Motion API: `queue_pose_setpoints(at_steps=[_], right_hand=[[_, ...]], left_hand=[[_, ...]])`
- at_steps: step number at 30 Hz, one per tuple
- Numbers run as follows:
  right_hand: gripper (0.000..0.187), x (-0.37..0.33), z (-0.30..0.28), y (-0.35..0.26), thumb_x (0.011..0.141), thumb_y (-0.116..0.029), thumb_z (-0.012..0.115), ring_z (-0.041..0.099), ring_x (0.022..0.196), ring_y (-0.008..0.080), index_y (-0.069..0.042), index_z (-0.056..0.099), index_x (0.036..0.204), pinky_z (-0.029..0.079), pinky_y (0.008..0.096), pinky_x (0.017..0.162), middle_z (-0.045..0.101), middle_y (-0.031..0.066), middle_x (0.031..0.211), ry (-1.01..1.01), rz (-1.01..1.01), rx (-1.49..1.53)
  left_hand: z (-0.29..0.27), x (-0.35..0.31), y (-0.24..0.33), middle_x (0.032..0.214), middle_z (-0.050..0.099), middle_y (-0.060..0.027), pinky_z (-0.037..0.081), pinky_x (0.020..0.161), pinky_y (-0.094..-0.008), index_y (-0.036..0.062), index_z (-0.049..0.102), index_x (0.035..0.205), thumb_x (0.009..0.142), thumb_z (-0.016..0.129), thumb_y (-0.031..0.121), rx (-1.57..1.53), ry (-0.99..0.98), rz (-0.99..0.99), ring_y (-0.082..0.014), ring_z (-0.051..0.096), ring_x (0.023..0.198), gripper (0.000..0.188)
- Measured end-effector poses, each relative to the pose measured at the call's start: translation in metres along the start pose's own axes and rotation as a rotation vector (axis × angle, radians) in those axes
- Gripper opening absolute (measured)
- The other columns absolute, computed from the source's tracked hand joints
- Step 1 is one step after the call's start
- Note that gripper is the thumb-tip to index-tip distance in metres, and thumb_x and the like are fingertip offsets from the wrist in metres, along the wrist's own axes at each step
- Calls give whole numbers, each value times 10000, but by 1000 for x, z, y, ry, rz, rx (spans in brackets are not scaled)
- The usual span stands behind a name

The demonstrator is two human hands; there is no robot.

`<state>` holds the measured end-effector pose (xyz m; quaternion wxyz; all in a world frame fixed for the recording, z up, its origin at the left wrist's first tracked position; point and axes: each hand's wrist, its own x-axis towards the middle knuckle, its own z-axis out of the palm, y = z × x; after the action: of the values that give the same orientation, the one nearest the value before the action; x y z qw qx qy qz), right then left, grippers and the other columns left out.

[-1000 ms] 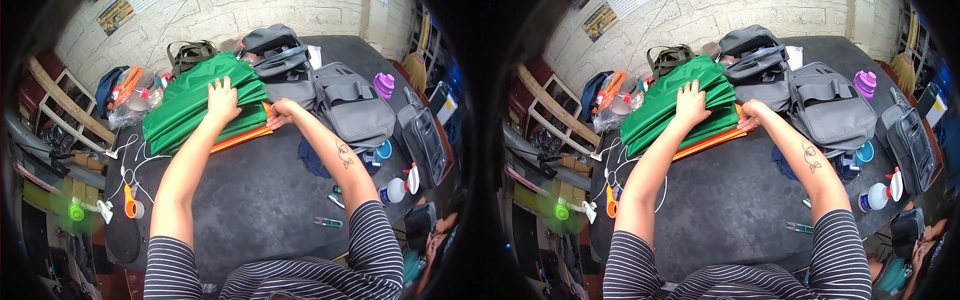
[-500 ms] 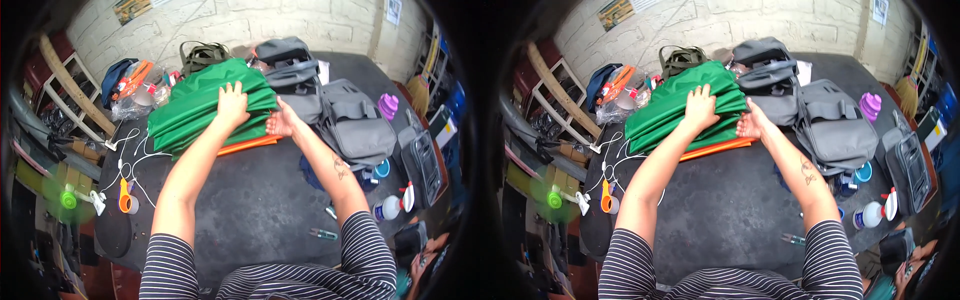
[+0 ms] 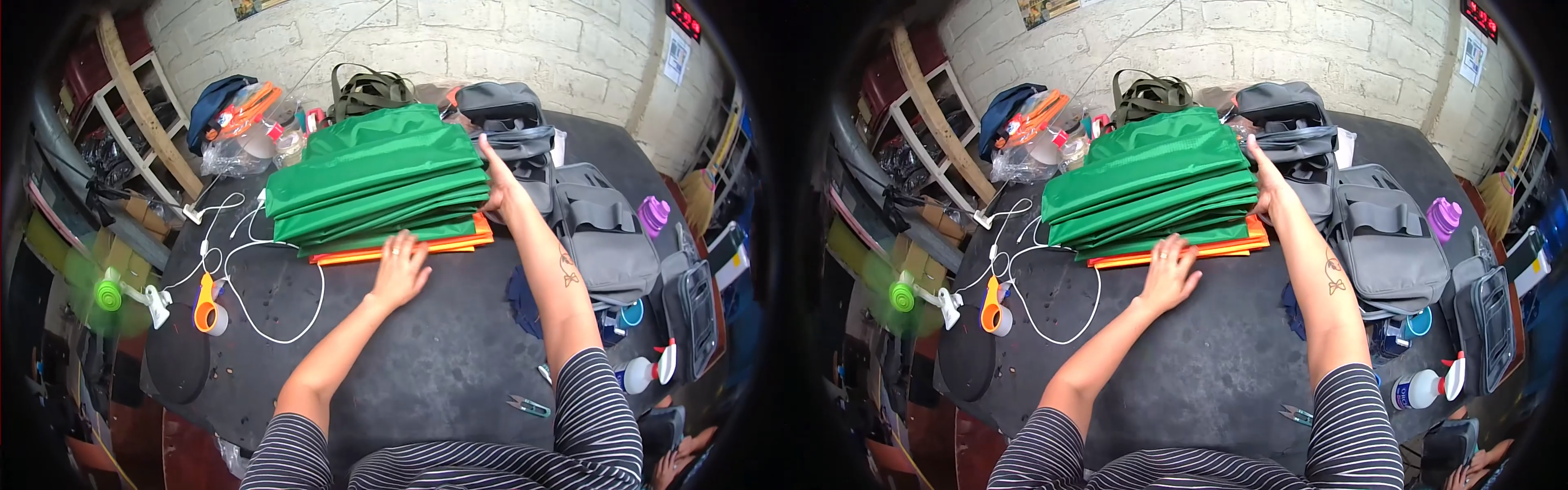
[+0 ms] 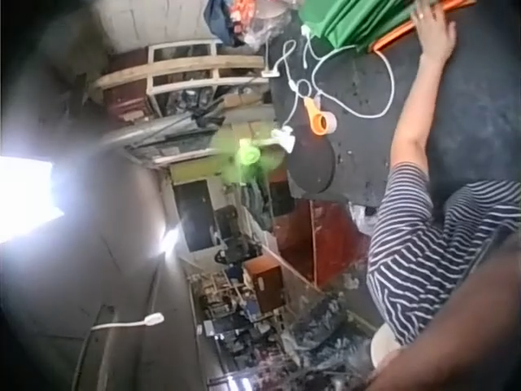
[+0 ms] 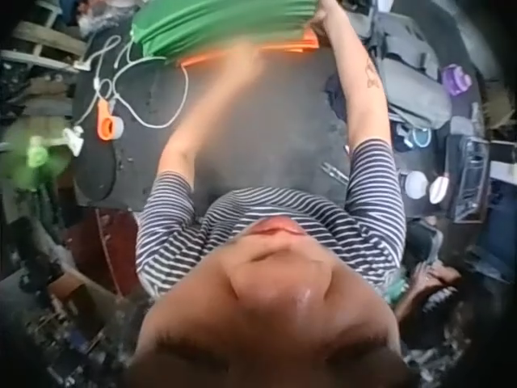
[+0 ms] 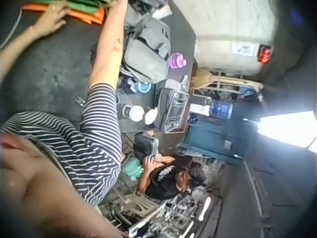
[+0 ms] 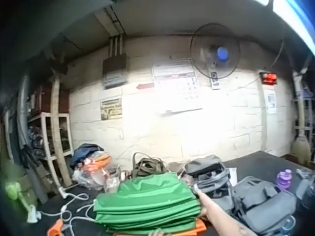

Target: Folding a green tote bag and placing it into a clear plastic packaging bag.

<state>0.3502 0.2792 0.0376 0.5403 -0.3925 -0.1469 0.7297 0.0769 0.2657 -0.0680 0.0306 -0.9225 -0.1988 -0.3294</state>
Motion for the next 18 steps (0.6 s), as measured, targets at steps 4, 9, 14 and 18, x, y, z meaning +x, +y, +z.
queue_pose_setpoints(at_steps=[4,9,14,18], right_hand=[[473,24,11,-3,814,-457,647,660,853,256,-32,641,1022,533,469,771,680,138,972,-47,68,-161],[198,38,-9,5,871,-231,561,658,707,197,-68,624,965,558,388,601,677,80,857,-41,-53,-182],[168,27,19,15,851,-170,538,629,693,224,-68,612,960,542,406,586,647,79,846,169,-264,-259],[172,-15,43,17,854,-51,539,637,719,212,-30,606,1010,544,373,614,652,94,875,-51,-435,-122]], left_hand=[[8,-12,-29,1268,439,-222,291,1029,-525,21,473,1223,821,624,325,28,-42,-127,-375,430,1176,526],[23,-17,-33,1345,391,-225,224,1097,-481,30,355,1331,843,590,357,-55,-25,-186,-361,377,1256,633],[20,-15,-40,1369,392,-186,247,1083,-465,90,356,1379,845,561,315,-28,-122,-208,-333,370,1271,615],[24,-13,-49,1407,360,-190,273,1071,-477,120,337,1404,844,545,273,-95,-191,-214,-340,342,1299,617]])
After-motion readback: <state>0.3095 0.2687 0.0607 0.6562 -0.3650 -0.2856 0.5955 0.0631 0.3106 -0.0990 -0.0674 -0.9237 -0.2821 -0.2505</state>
